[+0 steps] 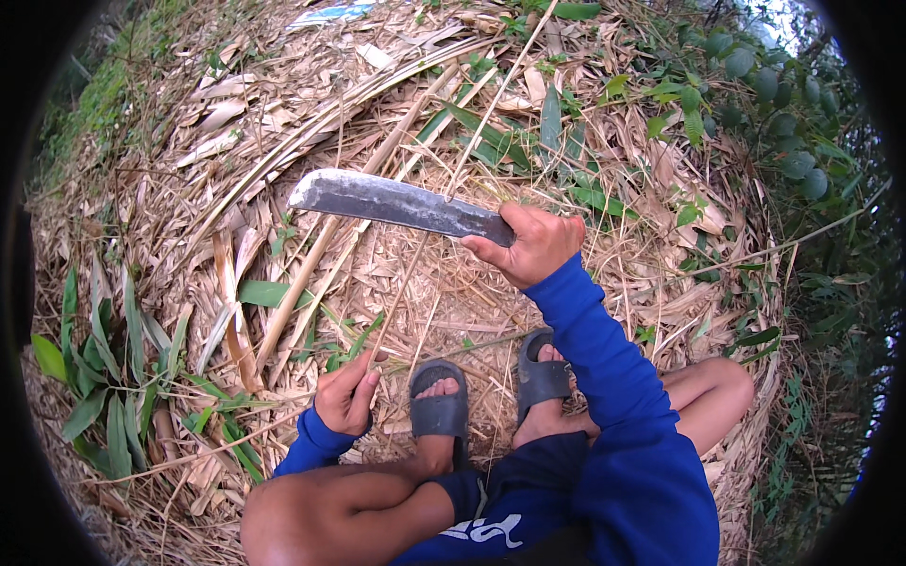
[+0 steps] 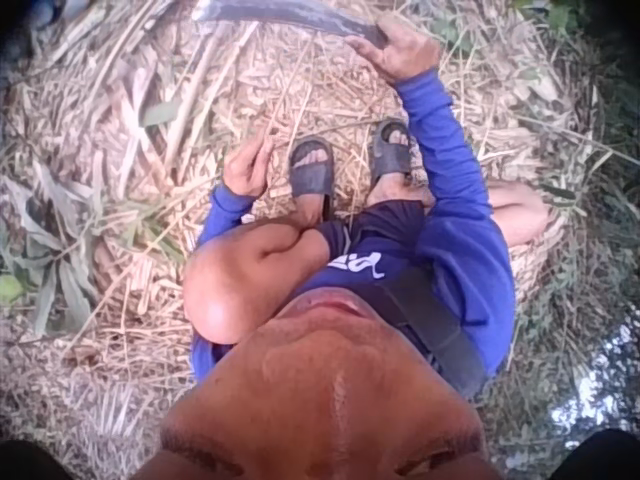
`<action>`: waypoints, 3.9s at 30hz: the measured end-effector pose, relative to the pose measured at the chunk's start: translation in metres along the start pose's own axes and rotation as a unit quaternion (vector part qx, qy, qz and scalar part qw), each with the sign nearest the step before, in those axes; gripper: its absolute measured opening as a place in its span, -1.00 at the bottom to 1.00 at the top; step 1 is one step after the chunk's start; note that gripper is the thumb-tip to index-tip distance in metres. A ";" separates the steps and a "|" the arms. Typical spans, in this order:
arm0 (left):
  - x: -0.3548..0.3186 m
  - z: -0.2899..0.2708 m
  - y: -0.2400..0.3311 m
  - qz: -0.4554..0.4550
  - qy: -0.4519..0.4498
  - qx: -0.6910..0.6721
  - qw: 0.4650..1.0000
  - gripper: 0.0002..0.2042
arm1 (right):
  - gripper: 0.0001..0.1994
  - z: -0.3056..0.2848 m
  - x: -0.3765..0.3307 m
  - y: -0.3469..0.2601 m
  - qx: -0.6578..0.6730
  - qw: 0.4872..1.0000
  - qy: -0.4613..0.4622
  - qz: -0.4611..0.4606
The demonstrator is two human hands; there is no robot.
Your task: The person sits on the ground and uses a machete to split a long bamboo stalk into thin strips. The person repeatedly strikes the bamboo with the machete to separate it into smaller pieces.
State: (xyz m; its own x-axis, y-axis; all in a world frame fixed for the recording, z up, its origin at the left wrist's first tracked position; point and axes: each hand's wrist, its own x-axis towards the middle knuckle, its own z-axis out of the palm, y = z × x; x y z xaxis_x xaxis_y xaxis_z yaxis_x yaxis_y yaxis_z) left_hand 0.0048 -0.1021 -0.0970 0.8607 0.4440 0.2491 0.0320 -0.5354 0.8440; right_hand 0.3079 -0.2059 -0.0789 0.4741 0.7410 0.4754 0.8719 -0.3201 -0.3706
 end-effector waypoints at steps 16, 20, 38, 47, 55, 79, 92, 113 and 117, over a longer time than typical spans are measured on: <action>-0.108 -0.010 -0.044 -0.096 -0.066 0.062 0.991 -0.78 | -0.30 -0.008 0.005 0.111 0.178 0.943 0.095 0.263; -0.068 -0.010 -0.033 -0.103 -0.075 0.033 0.991 -0.79 | -0.42 0.006 -0.037 0.012 0.089 0.991 -0.018 0.100; -0.079 -0.013 -0.028 0.007 -0.071 0.056 0.996 -0.85 | -0.39 -0.023 -0.007 -0.007 -0.092 0.995 -0.014 -0.037; -0.144 -0.035 -0.040 -0.066 -0.096 0.094 0.989 -0.85 | -0.28 -0.053 0.044 0.109 -0.100 0.975 -0.006 0.198; -0.190 -0.017 -0.025 -0.152 -0.081 0.098 0.980 -0.80 | -0.31 -0.090 0.025 0.196 0.218 0.859 0.118 0.447; -0.156 -0.058 -0.062 -0.187 -0.066 0.208 0.958 -0.65 | -0.75 0.026 0.016 0.016 0.463 0.792 0.232 0.324; -0.151 -0.060 -0.065 -0.183 -0.071 0.232 0.953 -0.57 | -0.81 0.008 0.014 0.009 0.577 0.678 0.313 0.329; 0.052 0.017 -0.019 -0.276 -0.082 -0.071 0.955 -0.77 | -0.36 0.018 0.013 0.002 0.569 0.675 0.247 0.399; 0.058 0.019 -0.011 -0.299 -0.053 -0.125 0.945 -0.75 | -0.24 -0.007 -0.014 0.008 0.472 0.795 0.242 0.296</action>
State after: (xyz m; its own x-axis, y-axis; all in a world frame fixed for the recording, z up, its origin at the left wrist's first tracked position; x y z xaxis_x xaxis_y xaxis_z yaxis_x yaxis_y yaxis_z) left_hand 0.0640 -0.0839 -0.1010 0.7734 0.5319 -0.3449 0.4181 -0.0191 0.9082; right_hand 0.3093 -0.2232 -0.0829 0.9575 0.2391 0.1612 0.1066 0.2259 -0.9683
